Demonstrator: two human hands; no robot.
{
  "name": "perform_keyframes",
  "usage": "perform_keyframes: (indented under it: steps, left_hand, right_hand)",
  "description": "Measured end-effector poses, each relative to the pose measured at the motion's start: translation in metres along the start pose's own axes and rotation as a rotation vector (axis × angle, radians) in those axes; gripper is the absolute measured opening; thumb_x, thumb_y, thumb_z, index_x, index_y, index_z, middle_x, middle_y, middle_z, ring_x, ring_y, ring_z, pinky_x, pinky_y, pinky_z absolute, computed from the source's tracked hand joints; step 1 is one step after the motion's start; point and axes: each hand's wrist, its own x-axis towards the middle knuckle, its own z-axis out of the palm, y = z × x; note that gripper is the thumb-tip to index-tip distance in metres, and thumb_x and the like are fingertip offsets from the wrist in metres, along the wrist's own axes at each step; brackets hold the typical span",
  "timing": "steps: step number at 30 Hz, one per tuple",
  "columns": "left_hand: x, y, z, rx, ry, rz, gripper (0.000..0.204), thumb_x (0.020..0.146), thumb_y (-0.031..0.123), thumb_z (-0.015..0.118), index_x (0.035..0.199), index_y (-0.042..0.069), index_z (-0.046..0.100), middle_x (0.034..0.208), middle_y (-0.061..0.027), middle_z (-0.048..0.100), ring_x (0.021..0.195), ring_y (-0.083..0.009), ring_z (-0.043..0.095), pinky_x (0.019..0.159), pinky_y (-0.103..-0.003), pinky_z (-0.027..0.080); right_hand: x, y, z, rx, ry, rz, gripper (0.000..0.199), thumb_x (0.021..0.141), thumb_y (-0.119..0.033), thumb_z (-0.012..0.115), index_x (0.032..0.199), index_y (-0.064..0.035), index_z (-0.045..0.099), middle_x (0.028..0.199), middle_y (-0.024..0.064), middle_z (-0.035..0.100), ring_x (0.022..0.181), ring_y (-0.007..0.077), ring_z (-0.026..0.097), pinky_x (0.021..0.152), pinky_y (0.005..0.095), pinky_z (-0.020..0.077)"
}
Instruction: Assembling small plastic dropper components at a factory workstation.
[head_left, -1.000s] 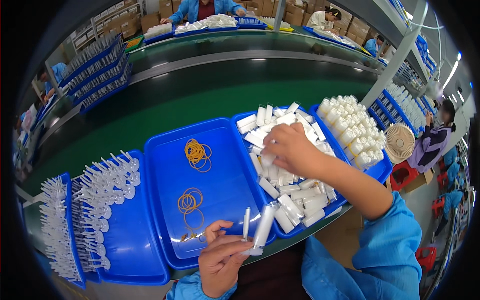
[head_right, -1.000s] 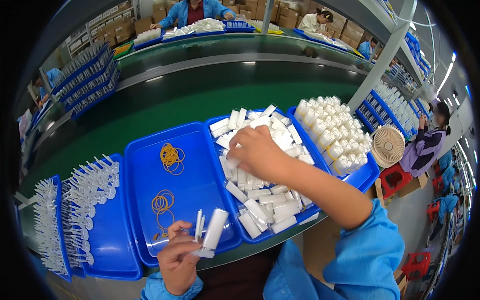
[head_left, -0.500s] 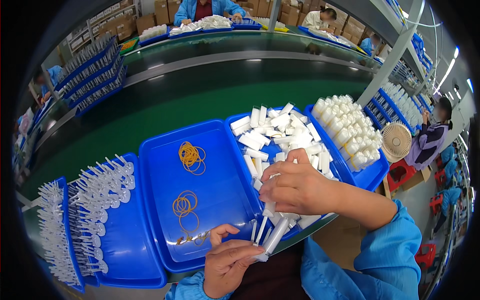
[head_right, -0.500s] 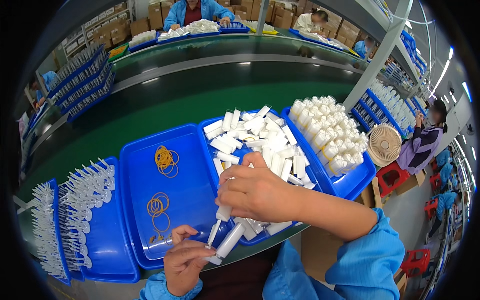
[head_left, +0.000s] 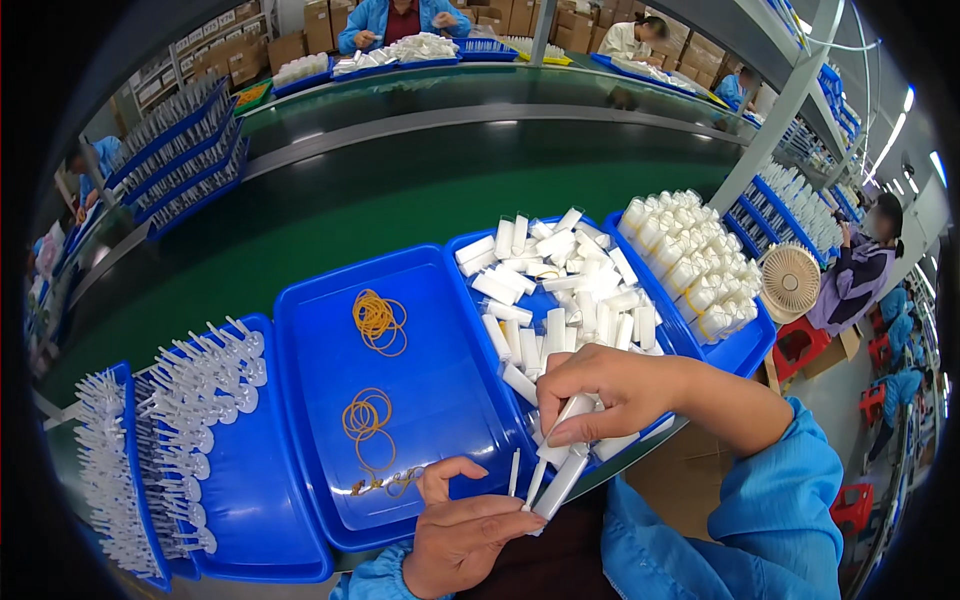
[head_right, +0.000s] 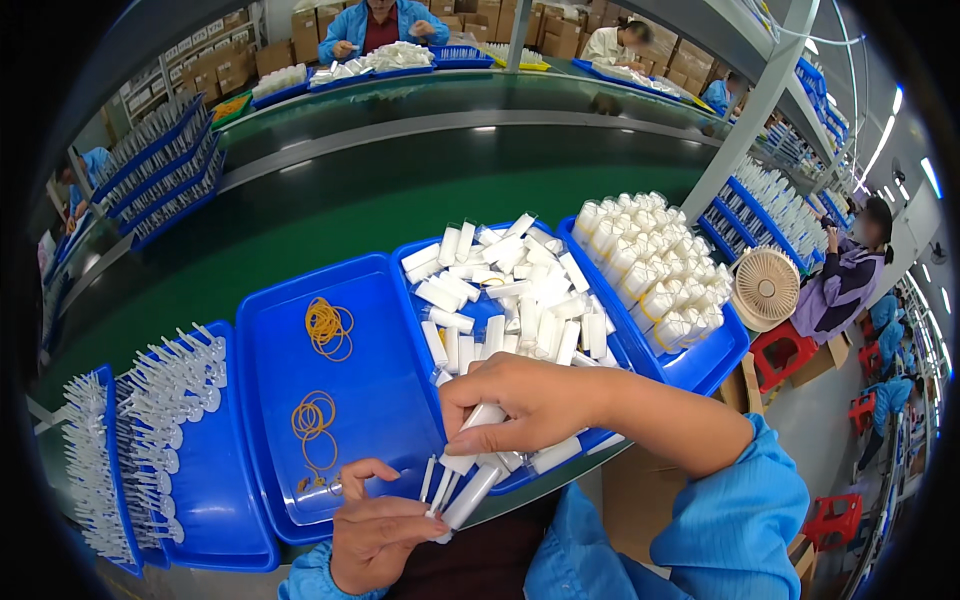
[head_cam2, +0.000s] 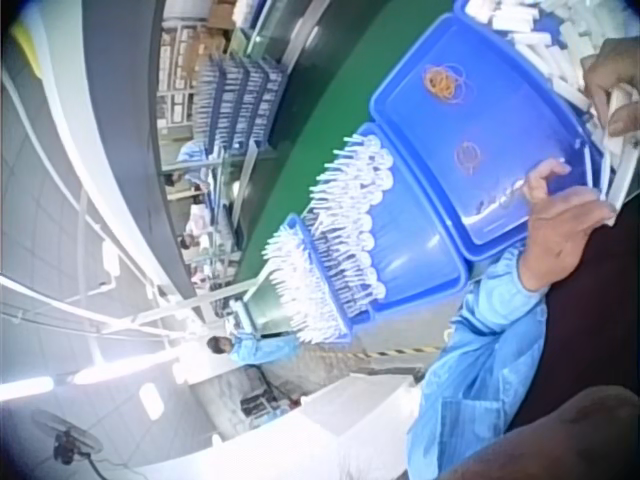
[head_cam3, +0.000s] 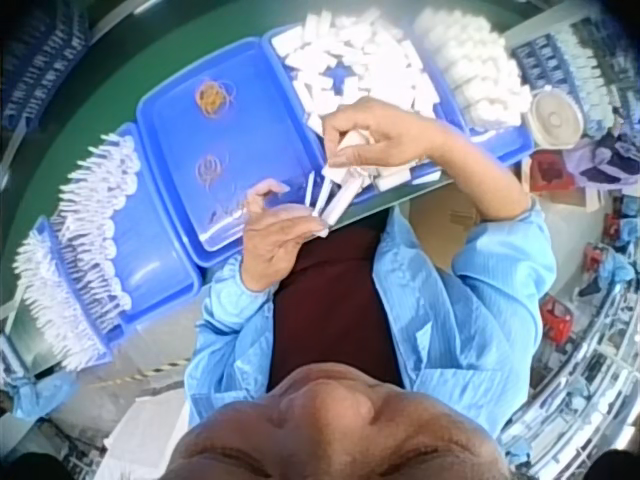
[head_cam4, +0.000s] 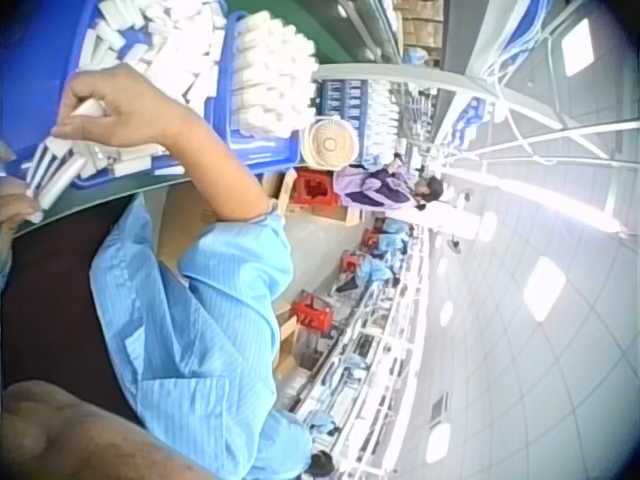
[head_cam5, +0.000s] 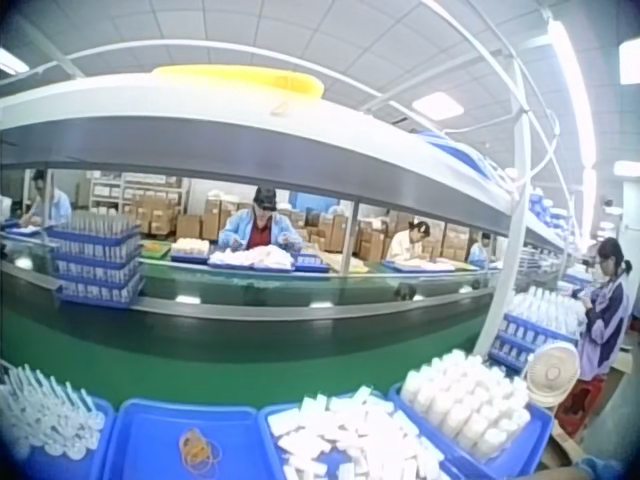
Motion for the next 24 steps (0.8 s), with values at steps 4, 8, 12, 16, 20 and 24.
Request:
perform_keyframes:
  steps: [4,8,12,16,20,24]
  left_hand:
    - [0.004,0.007,-0.001,0.026,0.042,0.053,0.009,0.076,0.009,0.066,0.081,0.014,0.070,0.082,0.0017,0.066,0.091,-0.0196,0.052,0.086,-0.038,0.032]
    - [-0.004,0.003,0.002,0.016,0.148,0.084,0.011,0.078,0.017,0.064,0.086,0.010,0.063,0.093,-0.0080,0.061,0.092,-0.0259,0.055,0.089,-0.045,0.033]
    - [-0.007,0.005,0.005,0.008,0.245,-0.040,0.032,0.078,0.030,0.066,0.097,0.007,0.054,0.108,-0.0163,0.053,0.103,-0.0367,0.046,0.094,-0.048,0.029]
    - [-0.014,0.010,-0.004,0.050,0.169,-0.069,0.026,0.073,0.020,0.070,0.091,0.007,0.056,0.101,-0.0137,0.056,0.105,-0.0354,0.045,0.095,-0.047,0.029]
    - [-0.017,0.000,-0.003,-0.047,0.311,-0.183,0.022,0.071,0.004,0.068,0.089,0.006,0.056,0.103,-0.0120,0.059,0.116,-0.0360,0.041,0.099,-0.048,0.026]
    - [-0.007,0.012,0.000,-0.314,0.522,-0.251,0.016,0.072,0.006,0.068,0.086,0.014,0.067,0.093,-0.0018,0.063,0.105,-0.0275,0.045,0.093,-0.040,0.030]
  right_hand:
    - [0.002,-0.009,0.006,0.110,-0.116,0.051,0.013,0.084,-0.019,0.060,0.081,-0.0065,0.058,0.073,0.0076,0.061,0.068,0.0232,0.057,0.063,0.0346,0.0427]
    - [0.005,-0.023,0.018,0.005,-0.076,-0.064,0.008,0.082,-0.014,0.063,0.081,-0.0062,0.060,0.071,0.0060,0.060,0.066,0.0237,0.057,0.067,0.0323,0.0388]
    - [0.011,-0.031,0.038,0.006,-0.035,-0.126,0.008,0.082,-0.014,0.062,0.082,-0.0066,0.059,0.069,0.0048,0.058,0.065,0.0222,0.056,0.064,0.0326,0.0358]
    - [0.021,-0.032,0.043,0.002,-0.123,-0.061,0.015,0.083,-0.019,0.061,0.089,-0.0062,0.055,0.078,0.0061,0.058,0.074,0.0225,0.055,0.070,0.0316,0.0375]
    - [0.044,0.000,0.019,0.008,-0.131,0.088,0.028,0.087,-0.025,0.055,0.106,-0.0069,0.045,0.094,0.0066,0.055,0.086,0.0201,0.052,0.079,0.0341,0.0415]
    - [0.078,0.075,-0.034,-0.825,0.385,0.303,0.041,0.083,-0.032,0.059,0.108,-0.0001,0.054,0.100,0.0170,0.058,0.094,0.0307,0.059,0.078,0.0386,0.0486]
